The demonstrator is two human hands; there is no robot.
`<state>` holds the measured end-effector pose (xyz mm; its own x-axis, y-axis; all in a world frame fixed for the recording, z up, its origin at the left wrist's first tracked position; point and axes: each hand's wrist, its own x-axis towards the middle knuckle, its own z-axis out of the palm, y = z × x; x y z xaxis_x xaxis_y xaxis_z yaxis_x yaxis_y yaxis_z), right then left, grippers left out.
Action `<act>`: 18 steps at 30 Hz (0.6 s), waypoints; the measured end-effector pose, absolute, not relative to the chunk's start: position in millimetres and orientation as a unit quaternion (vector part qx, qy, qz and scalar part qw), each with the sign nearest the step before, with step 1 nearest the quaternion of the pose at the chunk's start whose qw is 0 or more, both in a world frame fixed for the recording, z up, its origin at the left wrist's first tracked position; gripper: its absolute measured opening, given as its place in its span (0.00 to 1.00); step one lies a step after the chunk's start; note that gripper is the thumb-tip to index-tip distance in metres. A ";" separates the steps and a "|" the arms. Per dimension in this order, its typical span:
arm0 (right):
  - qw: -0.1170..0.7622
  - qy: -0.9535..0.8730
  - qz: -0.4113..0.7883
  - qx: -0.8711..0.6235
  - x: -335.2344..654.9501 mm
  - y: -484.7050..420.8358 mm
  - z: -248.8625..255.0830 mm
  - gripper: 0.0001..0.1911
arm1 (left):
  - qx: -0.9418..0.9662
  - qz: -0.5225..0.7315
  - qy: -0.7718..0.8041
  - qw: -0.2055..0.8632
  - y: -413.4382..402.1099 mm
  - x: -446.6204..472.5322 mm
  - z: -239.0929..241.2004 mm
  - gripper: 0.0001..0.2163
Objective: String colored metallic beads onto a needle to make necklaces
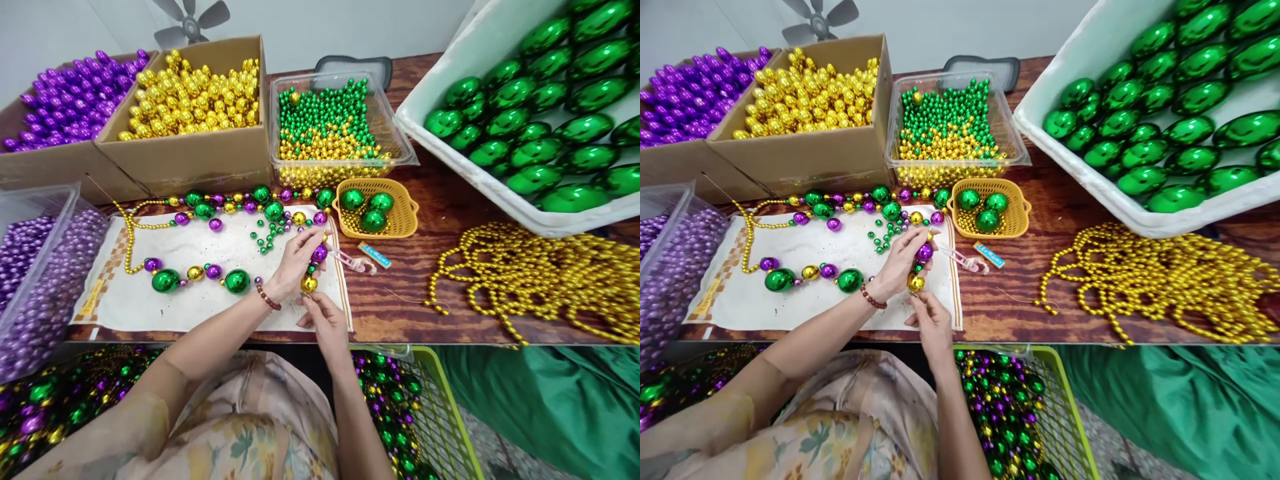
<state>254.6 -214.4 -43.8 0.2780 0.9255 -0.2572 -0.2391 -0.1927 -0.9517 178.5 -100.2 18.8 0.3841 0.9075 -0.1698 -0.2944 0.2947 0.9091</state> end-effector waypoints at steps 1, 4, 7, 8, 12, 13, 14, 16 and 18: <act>0.555 -0.308 0.509 -0.582 264.6 -214.3 -42.3 0.17 | 0.446 0.391 0.357 0.722 -99.1 179.2 17.3 0.16; 0.610 -0.289 0.423 -0.604 296.1 -209.2 -37.3 0.17 | 0.549 0.287 0.336 0.710 -99.8 179.4 12.2 0.15; 0.659 -0.257 0.416 -0.571 313.1 -200.4 -35.9 0.17 | 0.670 0.229 0.308 0.635 -107.0 180.2 8.0 0.18; 0.674 -0.245 0.419 -0.557 313.9 -198.3 -36.8 0.16 | 0.708 0.217 0.297 0.603 -109.8 180.6 7.2 0.19; 0.727 -0.193 0.404 -0.521 301.9 -198.5 -42.9 0.13 | 0.796 0.147 0.278 0.517 -118.4 181.1 6.1 0.22; 0.735 -0.184 0.399 -0.517 298.9 -200.0 -43.8 0.13 | 0.808 0.131 0.278 0.503 -119.8 181.1 5.9 0.21; 0.741 -0.175 0.394 -0.515 297.5 -201.4 -44.3 0.12 | 0.820 0.118 0.276 0.487 -120.8 181.2 5.7 0.20; 0.755 -0.148 0.364 -0.524 301.3 -203.2 -43.7 0.10 | 0.848 0.100 0.265 0.448 -121.7 181.1 5.2 0.17; 0.779 -0.095 0.302 -0.541 314.2 -203.1 -42.0 0.06 | 0.870 0.079 0.250 0.417 -120.3 179.9 4.9 0.16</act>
<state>314.2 -203.1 -42.0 0.7993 0.5738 -0.1783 -0.3671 0.2314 -0.9009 179.9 -120.3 4.9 0.8627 0.5008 -0.0710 0.3692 -0.5274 0.7652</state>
